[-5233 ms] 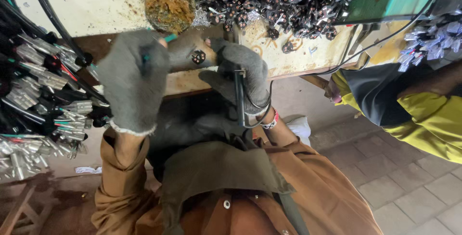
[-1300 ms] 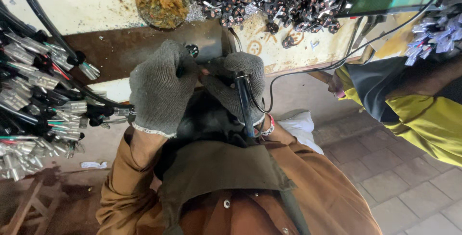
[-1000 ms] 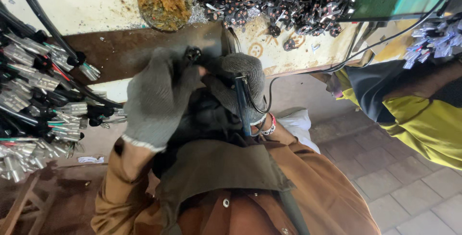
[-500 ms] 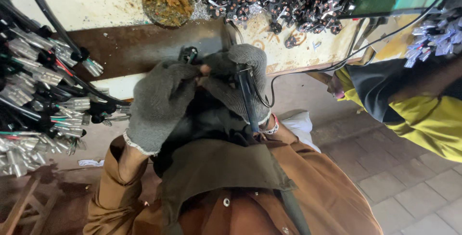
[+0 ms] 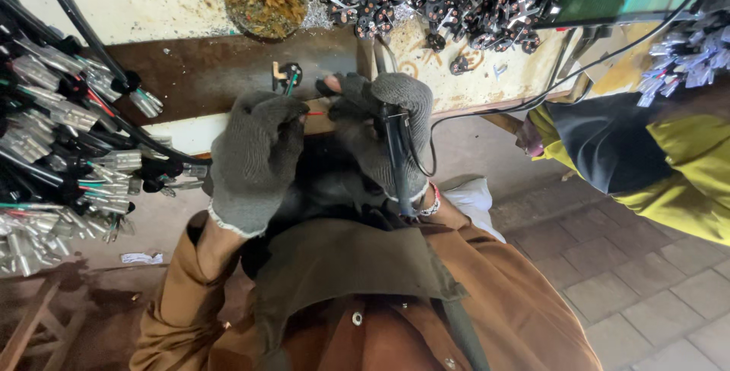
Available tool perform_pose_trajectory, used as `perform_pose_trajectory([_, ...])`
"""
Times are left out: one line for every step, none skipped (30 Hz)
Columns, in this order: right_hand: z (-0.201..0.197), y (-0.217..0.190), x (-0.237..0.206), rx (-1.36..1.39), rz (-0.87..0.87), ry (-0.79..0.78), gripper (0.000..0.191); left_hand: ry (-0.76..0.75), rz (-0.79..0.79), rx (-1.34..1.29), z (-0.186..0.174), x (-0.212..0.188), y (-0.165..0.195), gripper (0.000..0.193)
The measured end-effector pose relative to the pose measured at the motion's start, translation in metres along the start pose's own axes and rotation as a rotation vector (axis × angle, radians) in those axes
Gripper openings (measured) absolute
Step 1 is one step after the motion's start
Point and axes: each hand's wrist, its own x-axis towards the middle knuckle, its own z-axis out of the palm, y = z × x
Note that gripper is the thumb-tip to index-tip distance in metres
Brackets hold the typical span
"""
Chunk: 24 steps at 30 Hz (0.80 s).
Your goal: The person solders electrical wires to connector plugs at a workbench. They hold a wire in one hand and a soldering iron in the other, apply solder to the joint, then place the finished connector aside and pick up the next one, repeating the process.
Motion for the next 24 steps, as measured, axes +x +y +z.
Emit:
perform_pose_trajectory([-0.003, -0.001, 0.002, -0.039, -0.145, -0.014, 0.019, -0.004, 0.033, -0.009, 0.0, 0.002, 0.0, 0.018])
perform_pose_trajectory([-0.005, -0.002, 0.004, -0.079, -0.284, -0.024, 0.023, -0.016, 0.067, -0.02, 0.0, 0.004, 0.001, 0.016])
perform_pose_trajectory([-0.006, -0.002, 0.007, -0.192, -0.248, -0.037, 0.022, -0.027, 0.082, -0.021, 0.001, 0.005, 0.002, 0.017])
perform_pose_trajectory([-0.005, -0.002, 0.011, -0.304, -0.217, -0.052, 0.02, -0.032, 0.098, -0.02, 0.002, 0.007, 0.002, 0.018])
perform_pose_trajectory([-0.004, -0.003, 0.013, -0.415, -0.189, -0.072, 0.019, -0.033, 0.11, -0.018, 0.003, 0.008, 0.003, 0.02])
perform_pose_trajectory([-0.001, -0.003, 0.013, -0.195, -0.146, -0.044, 0.018, -0.018, -0.006, -0.181, 0.006, 0.006, 0.005, 0.017])
perform_pose_trajectory([0.003, -0.003, 0.013, 0.025, -0.101, -0.015, 0.016, -0.005, -0.122, -0.344, 0.01, 0.004, 0.005, 0.015])
perform_pose_trajectory([0.006, -0.004, 0.012, 0.244, -0.052, 0.017, 0.016, 0.004, -0.236, -0.51, 0.015, 0.001, 0.005, 0.013])
perform_pose_trajectory([0.008, -0.004, 0.01, 0.242, -0.117, 0.073, 0.023, 0.028, -0.321, -0.541, 0.02, -0.001, 0.005, 0.011])
perform_pose_trajectory([0.01, -0.004, 0.01, 0.241, -0.185, 0.125, 0.03, 0.057, -0.406, -0.57, 0.025, -0.003, 0.003, 0.01])
perform_pose_trajectory([0.01, -0.005, 0.01, 0.24, -0.254, 0.179, 0.038, 0.084, -0.489, -0.6, 0.029, -0.005, 0.001, 0.01])
perform_pose_trajectory([0.009, -0.005, 0.01, 0.108, -0.288, 0.163, 0.031, 0.099, -0.419, -0.564, 0.032, -0.005, 0.0, 0.01])
perform_pose_trajectory([0.007, -0.006, 0.011, -0.022, -0.318, 0.145, 0.024, 0.112, -0.352, -0.525, 0.032, -0.005, -0.001, 0.01])
perform_pose_trajectory([0.003, -0.007, 0.012, -0.153, -0.345, 0.13, 0.017, 0.121, -0.285, -0.486, 0.031, -0.003, 0.001, 0.011])
perform_pose_trajectory([0.0, -0.008, 0.015, -0.188, -0.364, 0.105, 0.017, 0.123, -0.245, -0.433, 0.027, 0.0, 0.004, 0.009])
perform_pose_trajectory([-0.003, -0.008, 0.017, -0.221, -0.384, 0.075, 0.017, 0.128, -0.206, -0.379, 0.02, 0.005, 0.009, 0.008])
perform_pose_trajectory([-0.007, -0.008, 0.019, -0.254, -0.4, 0.044, 0.018, 0.13, -0.173, -0.325, 0.012, 0.01, 0.015, 0.007])
perform_pose_trajectory([-0.01, -0.009, 0.018, -0.229, -0.375, 0.06, 0.019, 0.185, -0.16, -0.224, 0.002, 0.017, 0.022, 0.009])
perform_pose_trajectory([-0.012, -0.009, 0.019, -0.206, -0.354, 0.079, 0.021, 0.241, -0.142, -0.124, -0.009, 0.024, 0.027, 0.011])
perform_pose_trajectory([-0.014, -0.008, 0.019, -0.183, -0.333, 0.097, 0.022, 0.296, -0.124, -0.024, -0.02, 0.033, 0.031, 0.013])
perform_pose_trajectory([-0.015, -0.006, 0.019, -0.243, -0.357, 0.162, 0.024, 0.334, -0.022, 0.152, -0.032, 0.04, 0.032, 0.011])
perform_pose_trajectory([-0.015, -0.003, 0.02, -0.302, -0.376, 0.223, 0.027, 0.362, 0.078, 0.323, -0.04, 0.048, 0.03, 0.012])
perform_pose_trajectory([-0.014, -0.001, 0.021, -0.36, -0.394, 0.279, 0.029, 0.36, 0.085, 0.335, -0.044, 0.054, 0.027, 0.013])
perform_pose_trajectory([-0.014, 0.002, 0.021, -0.318, -0.345, 0.248, 0.028, 0.363, 0.096, 0.346, -0.046, 0.061, 0.021, 0.015])
